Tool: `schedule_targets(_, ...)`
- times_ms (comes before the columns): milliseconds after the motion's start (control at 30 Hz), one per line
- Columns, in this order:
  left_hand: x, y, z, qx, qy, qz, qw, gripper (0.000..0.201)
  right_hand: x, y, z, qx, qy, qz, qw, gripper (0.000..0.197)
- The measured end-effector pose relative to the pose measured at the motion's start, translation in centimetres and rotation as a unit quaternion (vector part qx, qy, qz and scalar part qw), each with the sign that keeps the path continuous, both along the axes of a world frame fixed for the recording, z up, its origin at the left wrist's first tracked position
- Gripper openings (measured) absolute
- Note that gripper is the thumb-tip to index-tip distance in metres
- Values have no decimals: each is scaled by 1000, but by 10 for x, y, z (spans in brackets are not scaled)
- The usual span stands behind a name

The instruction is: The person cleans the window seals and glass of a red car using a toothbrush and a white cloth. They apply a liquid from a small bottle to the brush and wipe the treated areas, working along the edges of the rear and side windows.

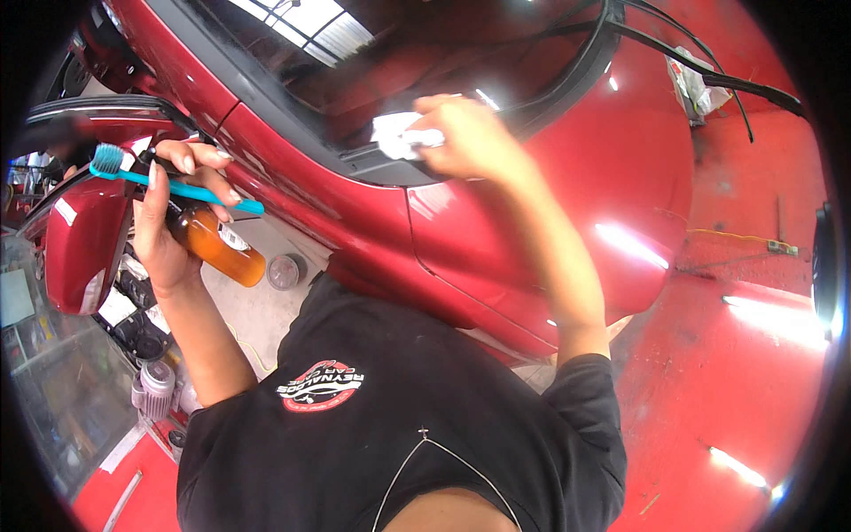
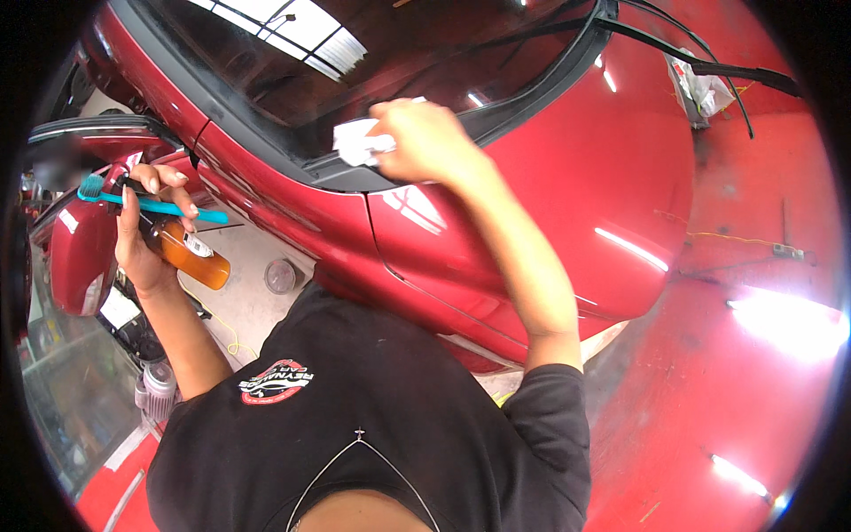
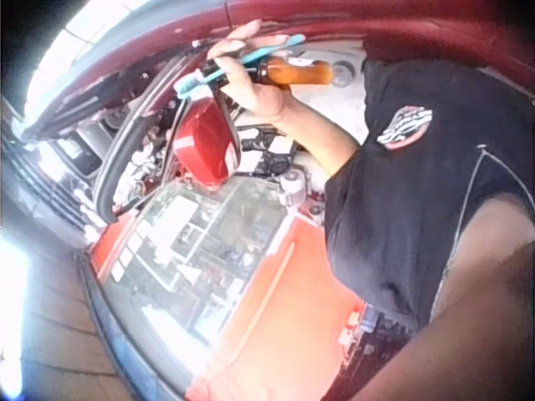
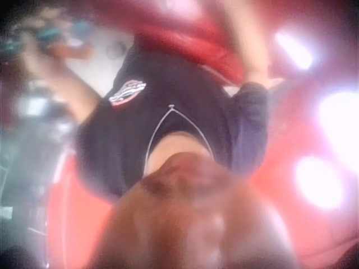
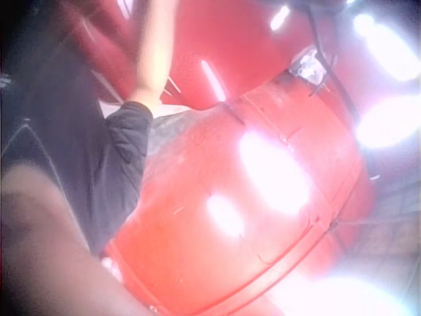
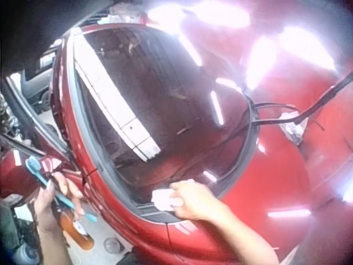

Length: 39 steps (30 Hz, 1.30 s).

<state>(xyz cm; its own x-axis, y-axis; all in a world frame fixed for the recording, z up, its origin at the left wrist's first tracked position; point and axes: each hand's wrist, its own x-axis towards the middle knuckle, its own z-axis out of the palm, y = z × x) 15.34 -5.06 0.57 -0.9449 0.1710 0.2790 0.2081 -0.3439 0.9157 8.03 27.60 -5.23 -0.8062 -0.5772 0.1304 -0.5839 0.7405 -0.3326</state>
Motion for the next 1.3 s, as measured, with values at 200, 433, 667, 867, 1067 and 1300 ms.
schedule_targets(200, -9, 6, 3, 6, 21, -47, 999, 30, 11, -79, 2, -51, 8, 69, 996, 27)
schedule_targets(433, -11, -3, -1, 17, 21, -47, 999, 29, 12, -13, 7, 8, -37, -4, 999, 27)
schedule_targets(667, -10, -5, -6, 18, 7, -33, 999, 29, -10, 80, 6, 102, -29, -70, 992, 32)
schedule_targets(867, -13, 5, 1, 23, 10, -31, 999, 31, -44, 151, 13, 168, -87, -120, 975, 30)
schedule_targets(1067, -15, 8, 6, 30, 17, -22, 999, 32, -82, 218, 6, 211, -49, -63, 974, 41)
schedule_targets(1300, -22, 23, 11, 111, 17, -68, 991, 32, -124, 275, 8, 290, 139, 27, 947, 30)
